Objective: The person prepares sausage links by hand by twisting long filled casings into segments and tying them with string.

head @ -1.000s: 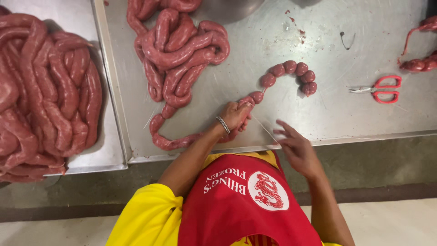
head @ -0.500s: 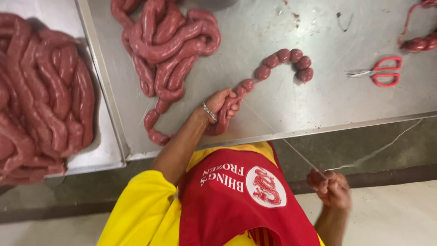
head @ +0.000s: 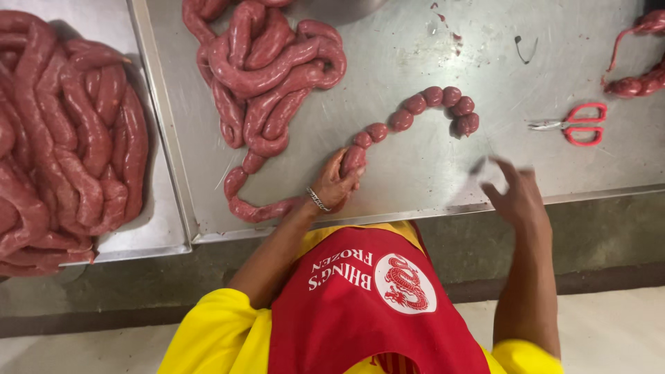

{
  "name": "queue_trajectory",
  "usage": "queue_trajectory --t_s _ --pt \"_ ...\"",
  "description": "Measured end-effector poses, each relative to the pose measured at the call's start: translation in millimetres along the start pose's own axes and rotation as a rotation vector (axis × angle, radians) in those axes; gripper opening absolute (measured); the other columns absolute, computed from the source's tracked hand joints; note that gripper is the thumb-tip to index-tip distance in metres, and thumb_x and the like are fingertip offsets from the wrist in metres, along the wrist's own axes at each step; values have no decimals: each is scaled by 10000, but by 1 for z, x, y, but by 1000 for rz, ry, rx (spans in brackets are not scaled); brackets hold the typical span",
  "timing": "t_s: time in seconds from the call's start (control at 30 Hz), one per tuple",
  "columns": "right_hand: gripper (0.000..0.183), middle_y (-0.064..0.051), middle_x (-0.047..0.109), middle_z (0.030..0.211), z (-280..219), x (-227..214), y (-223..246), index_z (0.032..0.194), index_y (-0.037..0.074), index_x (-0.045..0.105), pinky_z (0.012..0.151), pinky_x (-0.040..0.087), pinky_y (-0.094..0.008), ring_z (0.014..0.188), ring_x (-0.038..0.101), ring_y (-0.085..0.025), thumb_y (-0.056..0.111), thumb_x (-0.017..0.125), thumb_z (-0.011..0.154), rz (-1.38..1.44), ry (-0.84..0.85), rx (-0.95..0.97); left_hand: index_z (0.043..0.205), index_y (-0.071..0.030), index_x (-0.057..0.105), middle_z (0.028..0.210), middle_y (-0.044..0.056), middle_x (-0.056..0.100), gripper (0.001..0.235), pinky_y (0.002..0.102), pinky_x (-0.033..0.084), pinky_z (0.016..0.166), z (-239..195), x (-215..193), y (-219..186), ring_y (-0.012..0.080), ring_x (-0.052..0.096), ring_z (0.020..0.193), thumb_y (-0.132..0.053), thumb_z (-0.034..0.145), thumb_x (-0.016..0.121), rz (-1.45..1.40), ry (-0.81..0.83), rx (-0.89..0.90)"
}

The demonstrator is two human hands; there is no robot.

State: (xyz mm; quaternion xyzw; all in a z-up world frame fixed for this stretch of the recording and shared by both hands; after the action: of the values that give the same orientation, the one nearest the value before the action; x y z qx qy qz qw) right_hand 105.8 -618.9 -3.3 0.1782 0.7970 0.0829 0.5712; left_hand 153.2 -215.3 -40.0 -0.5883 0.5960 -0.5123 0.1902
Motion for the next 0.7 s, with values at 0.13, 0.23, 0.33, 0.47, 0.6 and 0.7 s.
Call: queue_trajectory --t_s 0.13,0.23,0.33,0.47,0.6,0.7 --pt "785 -259 718 1144 146 7 96 1375 19 506 851 551 -535 1028 688 -456 562 817 902 -196 169 189 1150 -46 582 861 33 603 339 229 380 457 3 -18 30 61 476 564 -347 1018 661 -53 -32 -141" --pt "153 -102 721 965 148 47 229 908 204 779 726 575 -505 1012 678 -356 291 769 783 -459 180 -350 1076 -33 624 769 22 582 373 235 375 447 11 -29 34 58 455 528 -404 1055 632 38 -58 -192" --pt "463 -199 568 1323 45 74 317 1360 161 631 683 594 -483 832 726 -349 115 660 900 -178 262 -521 1003 -31 666 726 27 599 409 252 400 441 17 -30 26 74 486 512 -435 1045 621 129 -101 -196" --pt "691 -198 289 1624 -17 6 284 1418 57 532 760 611 -414 908 727 -303 49 770 770 371 240 -389 890 -77 719 665 29 661 411 279 486 441 12 -25 12 89 569 492 -466 965 610 310 -176 -211" --pt "179 -173 496 1596 -59 -14 204 1028 -45 722 967 561 -379 1314 634 -301 -78 602 899 809 349 -327 790 -21 655 638 40 638 475 304 510 416 12 -12 8 118 589 461 -456 971 595 307 -148 -264" --pt "348 -108 555 1574 -106 -78 118 1259 184 695 1038 578 -392 1352 634 -244 1 633 970 1261 -1 -499 768 21 619 586 61 583 572 295 490 432 7 -9 19 128 562 452 -480 1039 562 318 -135 -305"
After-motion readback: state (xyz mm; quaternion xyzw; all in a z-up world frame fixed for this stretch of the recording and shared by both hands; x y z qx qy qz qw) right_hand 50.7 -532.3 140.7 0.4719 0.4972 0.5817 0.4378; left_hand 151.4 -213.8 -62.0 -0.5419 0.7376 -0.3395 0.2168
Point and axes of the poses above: each hand's wrist, its own z-axis towards the middle knuckle, its own x-axis out of the palm, y = z × x, the point moved 6 cm from there along z, towards the middle knuckle
